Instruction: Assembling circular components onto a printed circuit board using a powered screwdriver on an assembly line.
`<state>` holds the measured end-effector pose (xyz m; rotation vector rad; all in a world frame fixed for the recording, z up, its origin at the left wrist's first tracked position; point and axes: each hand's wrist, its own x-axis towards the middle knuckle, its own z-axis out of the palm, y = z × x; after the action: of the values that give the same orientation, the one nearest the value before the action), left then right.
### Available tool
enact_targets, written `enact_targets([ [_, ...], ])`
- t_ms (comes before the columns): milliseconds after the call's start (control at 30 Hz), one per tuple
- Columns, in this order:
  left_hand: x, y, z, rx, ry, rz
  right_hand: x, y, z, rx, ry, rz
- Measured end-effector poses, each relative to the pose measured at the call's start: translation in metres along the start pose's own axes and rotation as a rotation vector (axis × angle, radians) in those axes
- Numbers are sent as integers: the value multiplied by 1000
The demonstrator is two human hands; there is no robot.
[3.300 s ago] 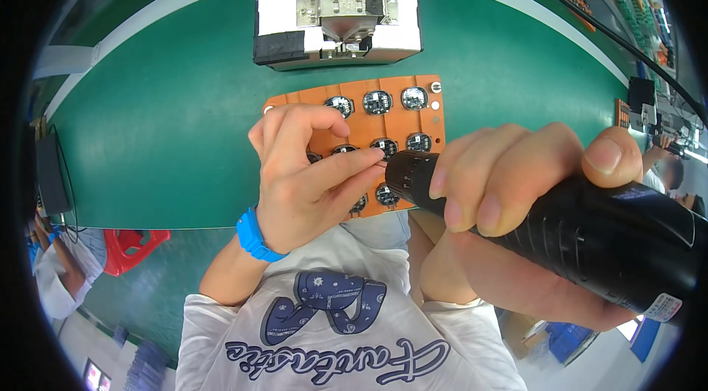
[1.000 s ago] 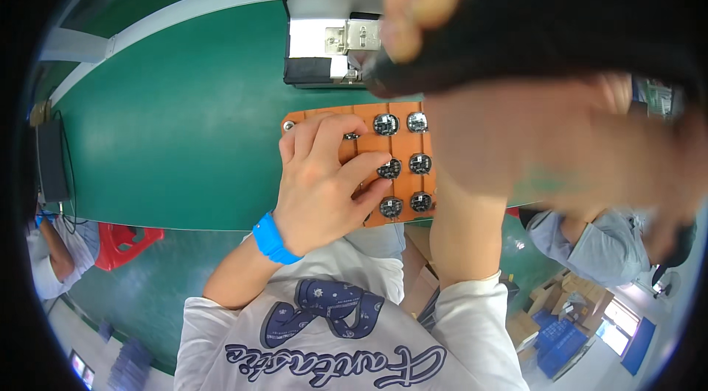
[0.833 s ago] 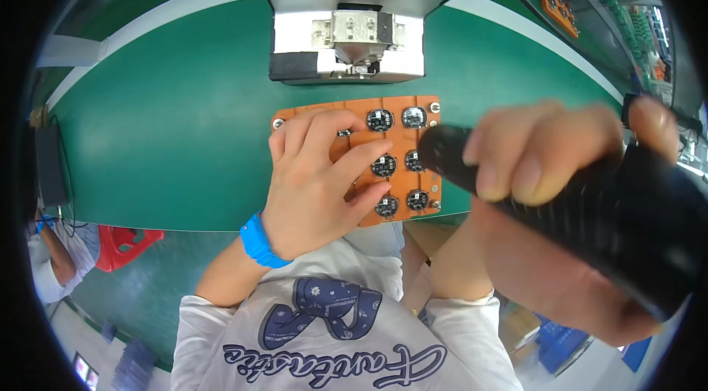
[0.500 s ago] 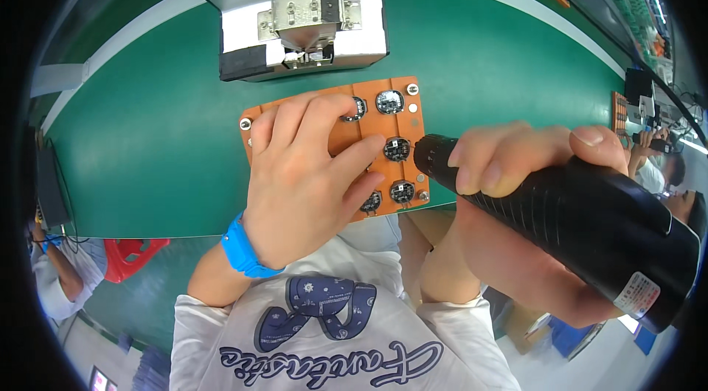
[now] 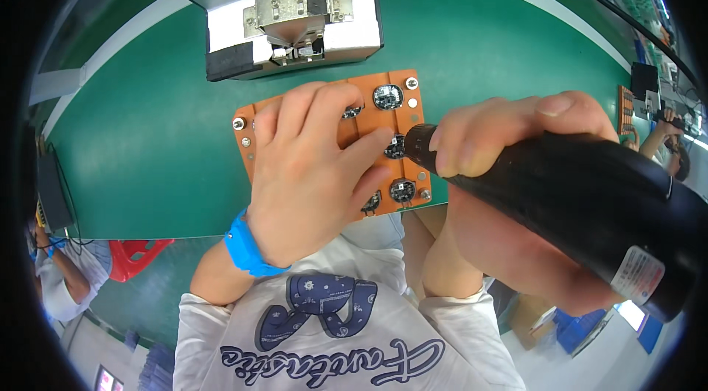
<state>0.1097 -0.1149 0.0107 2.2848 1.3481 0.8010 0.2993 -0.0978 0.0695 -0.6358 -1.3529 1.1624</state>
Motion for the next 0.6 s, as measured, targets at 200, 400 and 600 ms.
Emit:
enact_targets([
  [200, 8, 1, 3, -41, -21, -12, -3, 8, 1, -54, 34, -73],
  [400, 10, 2, 4, -58, 16, 3, -4, 13, 10, 28, 79, -78],
  [600, 7, -6, 4, -124, 35, -10, 4, 3, 19, 19, 79, -36],
])
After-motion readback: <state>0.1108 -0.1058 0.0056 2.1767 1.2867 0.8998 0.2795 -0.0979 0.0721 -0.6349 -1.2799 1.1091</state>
